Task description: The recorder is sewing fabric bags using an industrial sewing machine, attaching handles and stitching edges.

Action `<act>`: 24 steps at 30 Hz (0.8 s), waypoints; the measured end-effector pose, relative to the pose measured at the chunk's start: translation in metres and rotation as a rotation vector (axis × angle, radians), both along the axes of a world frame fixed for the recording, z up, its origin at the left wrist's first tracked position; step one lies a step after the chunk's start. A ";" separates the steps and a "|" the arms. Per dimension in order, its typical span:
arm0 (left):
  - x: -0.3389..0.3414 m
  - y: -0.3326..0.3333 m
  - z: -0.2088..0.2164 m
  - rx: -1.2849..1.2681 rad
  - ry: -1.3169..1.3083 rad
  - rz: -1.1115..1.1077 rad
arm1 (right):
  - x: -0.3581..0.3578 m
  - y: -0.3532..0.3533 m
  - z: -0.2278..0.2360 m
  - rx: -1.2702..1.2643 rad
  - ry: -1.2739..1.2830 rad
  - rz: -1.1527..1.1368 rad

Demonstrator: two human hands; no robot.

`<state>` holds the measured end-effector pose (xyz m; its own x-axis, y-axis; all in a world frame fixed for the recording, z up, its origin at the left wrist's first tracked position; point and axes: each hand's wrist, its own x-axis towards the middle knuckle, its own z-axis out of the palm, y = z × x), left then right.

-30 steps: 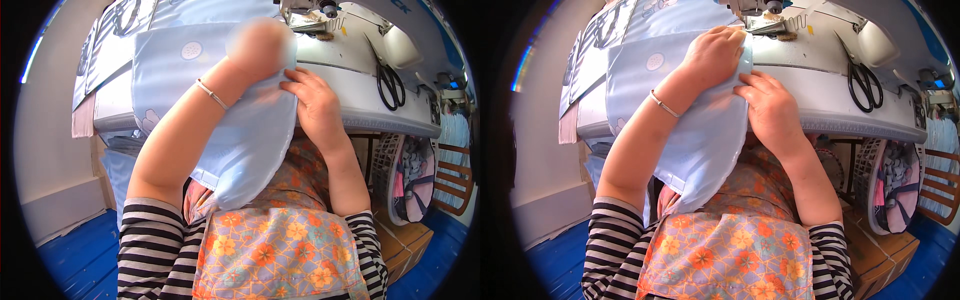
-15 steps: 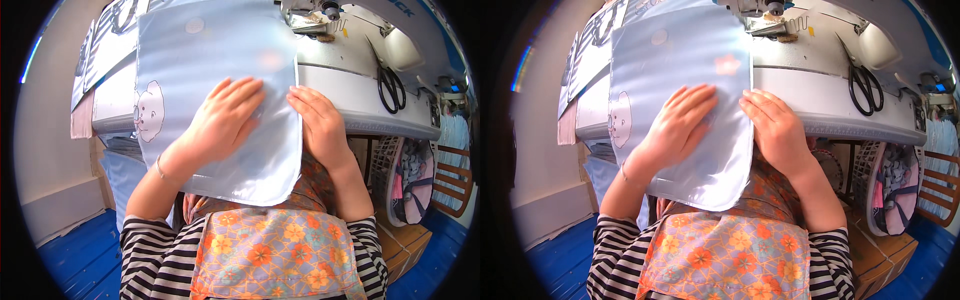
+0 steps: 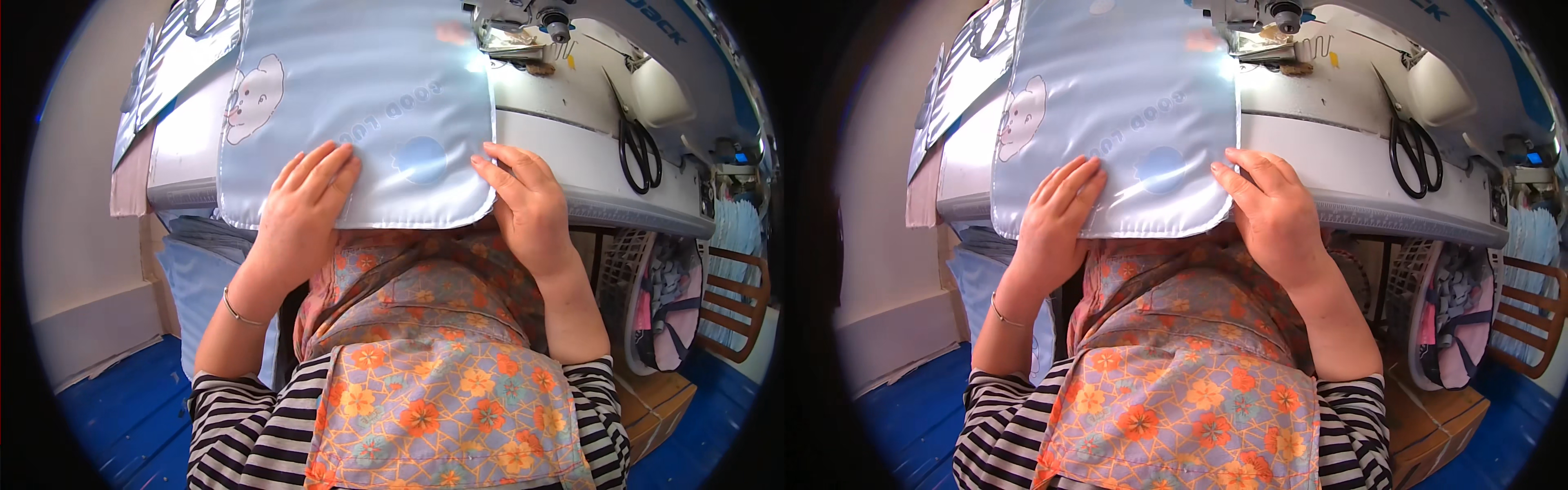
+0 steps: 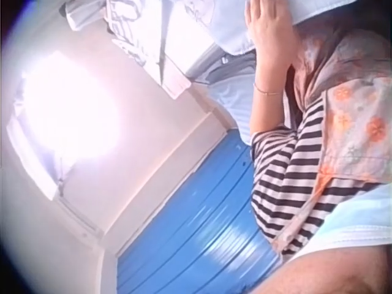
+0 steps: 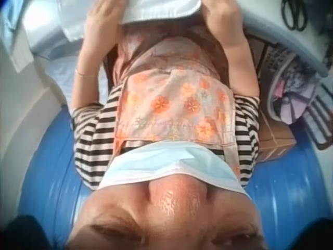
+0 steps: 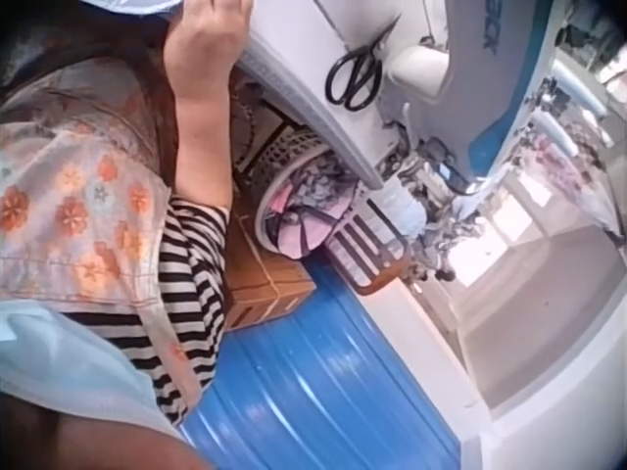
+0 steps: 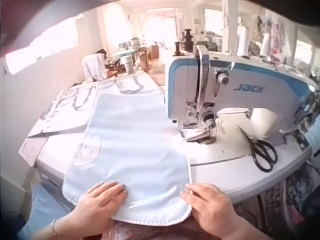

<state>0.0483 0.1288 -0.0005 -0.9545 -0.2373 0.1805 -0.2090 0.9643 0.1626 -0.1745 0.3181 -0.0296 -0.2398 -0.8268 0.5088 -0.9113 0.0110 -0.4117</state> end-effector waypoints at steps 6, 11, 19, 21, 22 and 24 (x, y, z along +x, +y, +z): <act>-0.016 -0.026 -0.001 0.000 0.082 0.030 | -0.012 -0.015 -0.001 -0.032 0.014 -0.010; -0.031 -0.051 -0.011 -0.027 0.103 0.091 | -0.027 -0.032 -0.002 -0.044 0.129 -0.007; -0.059 -0.080 -0.018 -0.079 0.179 0.105 | -0.049 -0.056 -0.004 0.047 0.130 -0.032; -0.065 -0.085 -0.019 -0.139 0.162 0.107 | -0.053 -0.062 -0.005 0.052 0.157 -0.039; -0.067 -0.089 -0.020 -0.138 0.163 0.108 | -0.054 -0.064 -0.005 0.062 0.180 -0.045; -0.070 -0.096 -0.022 -0.228 0.139 0.088 | -0.056 -0.068 -0.006 0.074 0.202 -0.051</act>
<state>-0.0214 0.0332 -0.0227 -0.8944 -0.2561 0.3667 -0.2841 0.9585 -0.0235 -0.2304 0.2497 -0.0351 -0.1820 -0.8532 0.4888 -0.9725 0.0828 -0.2175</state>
